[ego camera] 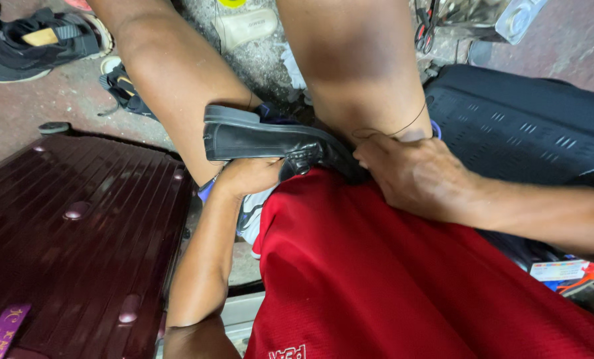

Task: The person is sewing a black shoe using a needle and thread. They hold the shoe between their legs and repeatedly push the needle through the sole and upper, pulling the thread to secure stitches.

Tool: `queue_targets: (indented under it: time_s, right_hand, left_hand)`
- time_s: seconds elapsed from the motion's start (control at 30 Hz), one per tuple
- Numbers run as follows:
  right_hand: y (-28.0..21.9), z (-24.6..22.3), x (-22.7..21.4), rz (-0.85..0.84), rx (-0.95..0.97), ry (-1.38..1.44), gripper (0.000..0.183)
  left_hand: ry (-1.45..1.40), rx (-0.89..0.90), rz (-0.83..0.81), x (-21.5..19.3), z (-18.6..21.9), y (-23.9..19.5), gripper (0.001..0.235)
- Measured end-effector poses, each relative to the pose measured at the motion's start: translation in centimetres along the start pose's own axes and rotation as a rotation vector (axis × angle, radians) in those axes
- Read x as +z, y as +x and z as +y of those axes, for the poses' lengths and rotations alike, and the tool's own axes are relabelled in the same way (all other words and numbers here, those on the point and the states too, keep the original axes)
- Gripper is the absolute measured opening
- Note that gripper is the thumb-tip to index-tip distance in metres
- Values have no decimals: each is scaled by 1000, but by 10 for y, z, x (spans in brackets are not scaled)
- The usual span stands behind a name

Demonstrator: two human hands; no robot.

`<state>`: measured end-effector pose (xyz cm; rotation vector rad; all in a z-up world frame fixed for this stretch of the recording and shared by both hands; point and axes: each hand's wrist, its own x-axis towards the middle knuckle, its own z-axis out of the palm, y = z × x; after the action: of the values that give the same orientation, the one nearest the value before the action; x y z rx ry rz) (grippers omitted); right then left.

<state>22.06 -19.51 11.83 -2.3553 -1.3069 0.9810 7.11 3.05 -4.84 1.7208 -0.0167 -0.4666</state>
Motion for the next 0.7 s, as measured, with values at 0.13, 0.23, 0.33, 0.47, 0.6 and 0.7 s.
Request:
queue_targets:
  time_s: [0.13,0.23,0.33,0.47,0.6,0.7]
  right_hand:
    - [0,8,6,100,-100,57,23]
    - [-4,8,14,156,-97,44,23]
    - [-8,6,18,173,-72,35,21]
    - [-4,7,20,174,-99,52,23]
    - [-1,13,26,200,-91,127,17]
    - [-6,10,34,230,-72,114,16]
  left_hand:
    - [40,-10,-19,-5,-2,5,32]
    - [7,-58,-28,-4,-1,2,30]
    - [54,-21,-42,-9,1,8,31]
    - [94,-5,-69,-11,2,6,30]
    - [67,-66,-85,-14,4,10,29]
    - [-69,-2,-91,-15,7,9,31]
